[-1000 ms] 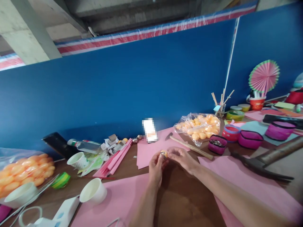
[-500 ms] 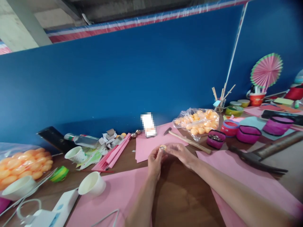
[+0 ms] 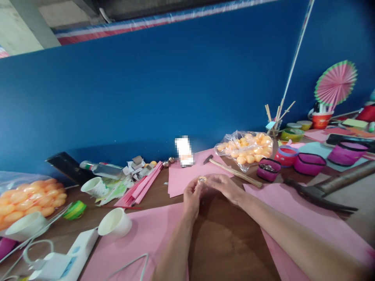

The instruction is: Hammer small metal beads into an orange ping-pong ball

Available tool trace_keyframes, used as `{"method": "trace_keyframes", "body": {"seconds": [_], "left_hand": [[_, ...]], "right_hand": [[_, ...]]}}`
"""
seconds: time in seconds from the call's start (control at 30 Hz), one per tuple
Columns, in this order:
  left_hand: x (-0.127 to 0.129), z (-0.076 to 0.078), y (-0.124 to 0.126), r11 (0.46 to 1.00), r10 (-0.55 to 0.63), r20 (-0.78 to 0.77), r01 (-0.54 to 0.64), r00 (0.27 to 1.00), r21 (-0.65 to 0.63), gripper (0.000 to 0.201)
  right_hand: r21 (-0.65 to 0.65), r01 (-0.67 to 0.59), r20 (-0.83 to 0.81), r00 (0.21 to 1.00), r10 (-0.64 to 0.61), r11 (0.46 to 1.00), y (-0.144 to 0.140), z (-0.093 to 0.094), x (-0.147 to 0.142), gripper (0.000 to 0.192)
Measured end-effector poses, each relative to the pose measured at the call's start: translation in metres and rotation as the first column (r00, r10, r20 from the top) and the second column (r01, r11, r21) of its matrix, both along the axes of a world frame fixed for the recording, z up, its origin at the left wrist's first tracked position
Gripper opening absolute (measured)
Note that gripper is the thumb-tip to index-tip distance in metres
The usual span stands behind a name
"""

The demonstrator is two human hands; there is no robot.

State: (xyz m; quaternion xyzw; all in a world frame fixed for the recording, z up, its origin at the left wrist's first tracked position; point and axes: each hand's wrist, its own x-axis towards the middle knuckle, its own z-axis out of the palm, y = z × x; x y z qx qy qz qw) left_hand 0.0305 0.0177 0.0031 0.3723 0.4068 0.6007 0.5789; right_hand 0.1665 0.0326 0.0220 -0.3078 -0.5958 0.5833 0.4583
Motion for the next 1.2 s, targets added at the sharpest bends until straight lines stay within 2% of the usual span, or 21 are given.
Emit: {"method": "trace_keyframes", "body": {"seconds": [0.5,1.2], "left_hand": [[-0.0034,-0.0071,0.0030,1.000,-0.019,0.017,0.019,1.000,-0.001,0.040],[-0.0030,-0.0051,0.0016,0.999,-0.038,-0.013,0.038,0.999,-0.006,0.043]], "right_hand": [[0.011,0.002,-0.014,1.000,-0.002,1.000,0.0008,-0.0009,0.0017,0.026],[0.022,-0.044,0.019,0.999,0.044,0.999,0.0017,0.0018,0.0036,0.028]]}}
